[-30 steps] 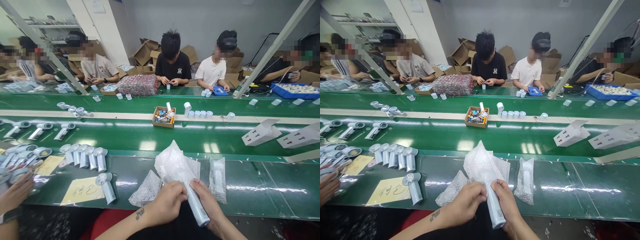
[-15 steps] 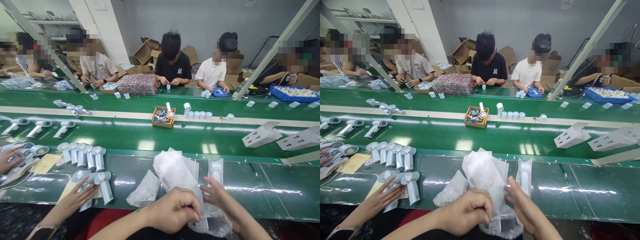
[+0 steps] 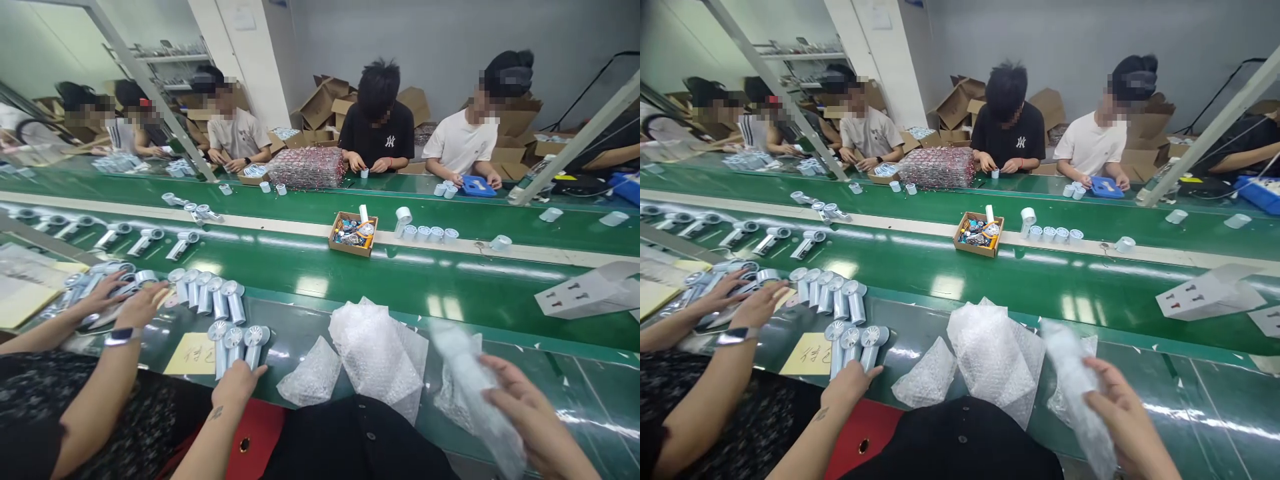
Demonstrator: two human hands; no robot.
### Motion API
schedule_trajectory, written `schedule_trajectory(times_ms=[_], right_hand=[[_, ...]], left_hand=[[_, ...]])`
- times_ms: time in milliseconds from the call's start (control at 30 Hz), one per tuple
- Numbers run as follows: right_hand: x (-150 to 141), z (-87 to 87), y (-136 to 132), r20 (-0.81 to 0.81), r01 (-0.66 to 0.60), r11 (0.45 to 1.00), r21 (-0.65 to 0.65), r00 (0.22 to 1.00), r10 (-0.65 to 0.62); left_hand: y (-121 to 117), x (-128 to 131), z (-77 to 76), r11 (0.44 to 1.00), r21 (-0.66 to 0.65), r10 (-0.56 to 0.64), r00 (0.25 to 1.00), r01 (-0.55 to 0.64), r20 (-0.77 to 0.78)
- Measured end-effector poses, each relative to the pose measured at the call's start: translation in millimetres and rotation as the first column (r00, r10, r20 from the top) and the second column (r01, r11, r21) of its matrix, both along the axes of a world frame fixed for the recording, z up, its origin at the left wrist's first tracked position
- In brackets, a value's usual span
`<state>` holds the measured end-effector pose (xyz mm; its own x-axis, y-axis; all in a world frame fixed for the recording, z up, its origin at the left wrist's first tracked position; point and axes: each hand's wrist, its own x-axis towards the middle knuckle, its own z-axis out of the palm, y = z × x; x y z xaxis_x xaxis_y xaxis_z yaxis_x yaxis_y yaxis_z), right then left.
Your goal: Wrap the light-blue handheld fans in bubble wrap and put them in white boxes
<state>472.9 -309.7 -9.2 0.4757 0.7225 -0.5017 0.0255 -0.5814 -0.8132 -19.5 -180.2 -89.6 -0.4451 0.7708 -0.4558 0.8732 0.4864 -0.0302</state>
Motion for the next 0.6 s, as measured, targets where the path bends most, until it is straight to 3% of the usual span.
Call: schedule_trajectory(times_ms=[67,133,233,300,333,400,433,467,500,533,567,600], right_hand=[[38.5,-26.2,4.9,0.375,0.126,0.991,0.049,0.917,-0.135],[70.8,-61.7,2.6,0.588,0.134,0.989,0.061,0.796,-0.144],[93.6,-113.1,-10.5,0.657,0.059,0.997,0.053,0.75,-0.079],[88.3,-128.8,-14.8,0.663,0.022,0.998,0.051,0.747,-0.05],[79.1,-128.0,-12.6,0.675,0.021,0.998,0.066,0.735,-0.06],[46.5,-109.8,2.0,0.673,0.06,0.988,0.145,0.725,-0.143],[23.6,-94.6,13.6,0.635,0.097,0.972,0.212,0.743,-0.213],[-2.6,-77.6,26.6,0.502,0.137,0.956,0.259,0.826,-0.254],[-30.6,-60.6,39.8,0.266,0.168,0.948,0.27,0.933,-0.242],[-58.6,-45.4,52.0,-0.061,0.144,0.958,0.247,0.989,-0.133],[-84.4,-33.0,62.1,-0.375,0.064,0.974,0.219,0.927,0.024],[-106.5,-24.4,69.5,-0.56,0.011,0.977,0.211,0.821,0.112]], left_hand=[[0.4,-3.7,-5.5,0.999,-0.052,0.017,0.999,-0.015,0.039],[5.7,-0.3,-3.1,0.999,-0.053,0.015,0.998,-0.012,0.054],[15.1,14.5,8.3,1.0,0.007,0.021,0.989,-0.022,0.149],[15.8,35.4,19.6,0.988,0.071,0.098,0.908,-0.139,0.408],[13.4,50.2,26.4,0.971,0.071,0.144,0.799,-0.227,0.583],[4.1,87.3,41.6,0.94,-0.008,0.184,0.485,-0.342,0.855],[-2.1,108.0,49.1,0.941,-0.055,0.174,0.337,-0.335,0.925],[-8.4,128.6,55.7,0.955,-0.078,0.148,0.229,-0.286,0.962],[-14.2,147.8,60.6,0.976,-0.078,0.112,0.162,-0.204,0.98],[-18.9,164.3,63.0,0.993,-0.068,0.079,0.122,-0.092,0.989],[-21.9,177.3,62.6,0.998,-0.062,0.06,0.1,0.018,0.993],[-22.9,186.1,59.0,0.995,-0.066,0.056,0.109,0.081,0.992]])
